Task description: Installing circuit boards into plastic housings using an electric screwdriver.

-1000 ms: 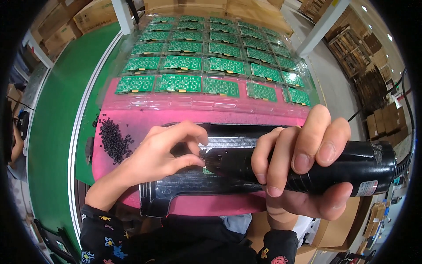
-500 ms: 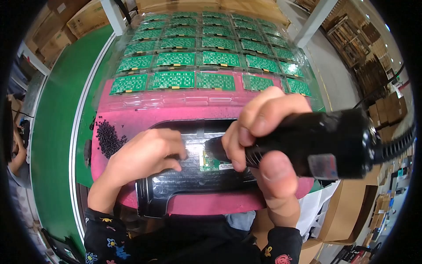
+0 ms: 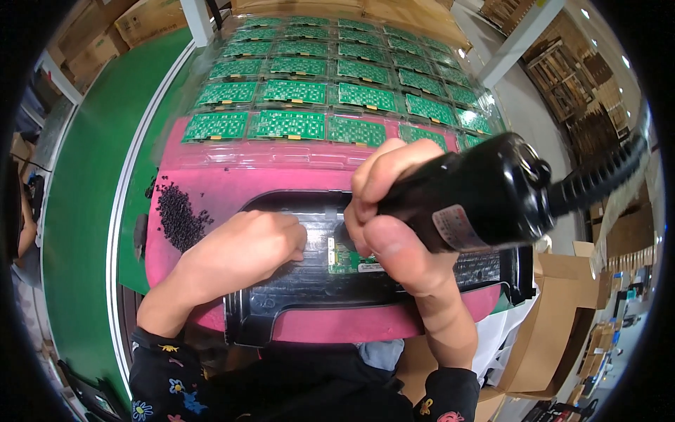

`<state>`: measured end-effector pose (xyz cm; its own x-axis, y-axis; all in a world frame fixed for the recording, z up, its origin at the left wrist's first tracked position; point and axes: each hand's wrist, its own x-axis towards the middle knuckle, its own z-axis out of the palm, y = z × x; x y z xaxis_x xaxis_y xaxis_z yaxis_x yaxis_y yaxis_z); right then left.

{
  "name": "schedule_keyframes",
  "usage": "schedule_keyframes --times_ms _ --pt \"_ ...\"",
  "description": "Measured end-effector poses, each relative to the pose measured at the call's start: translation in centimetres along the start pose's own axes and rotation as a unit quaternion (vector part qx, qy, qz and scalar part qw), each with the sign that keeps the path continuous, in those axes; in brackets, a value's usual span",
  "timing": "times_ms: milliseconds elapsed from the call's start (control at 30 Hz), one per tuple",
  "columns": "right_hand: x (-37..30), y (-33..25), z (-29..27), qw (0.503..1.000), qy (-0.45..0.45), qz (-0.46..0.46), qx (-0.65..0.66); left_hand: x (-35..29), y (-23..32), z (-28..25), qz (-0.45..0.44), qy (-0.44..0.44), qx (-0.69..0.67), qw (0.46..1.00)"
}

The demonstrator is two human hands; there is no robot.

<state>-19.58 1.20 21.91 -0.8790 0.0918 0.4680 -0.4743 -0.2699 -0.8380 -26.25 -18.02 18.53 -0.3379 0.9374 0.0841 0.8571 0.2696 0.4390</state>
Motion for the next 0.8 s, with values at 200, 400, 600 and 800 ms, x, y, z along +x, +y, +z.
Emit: schedule_keyframes --times_ms 200,400,600,800 --pt "0.8 0.6 0.4 0.998 -0.016 0.024 0.063 0.5 -0.4 0.1 -0.009 0.088 -0.11 0.99" --pt "0.3 0.5 0.1 0.997 -0.022 0.037 0.069 1.2 -0.1 0.5 -0.01 0.162 -0.18 0.97" --pt "-1.3 -1.1 -0.3 0.997 0.026 -0.077 0.007 1.6 -0.3 0.9 -0.034 0.106 -0.251 0.961" --pt "-1.5 -2.2 -0.7 0.986 0.046 -0.141 0.082 1.8 0.0 0.8 -0.017 0.135 -0.338 0.931"
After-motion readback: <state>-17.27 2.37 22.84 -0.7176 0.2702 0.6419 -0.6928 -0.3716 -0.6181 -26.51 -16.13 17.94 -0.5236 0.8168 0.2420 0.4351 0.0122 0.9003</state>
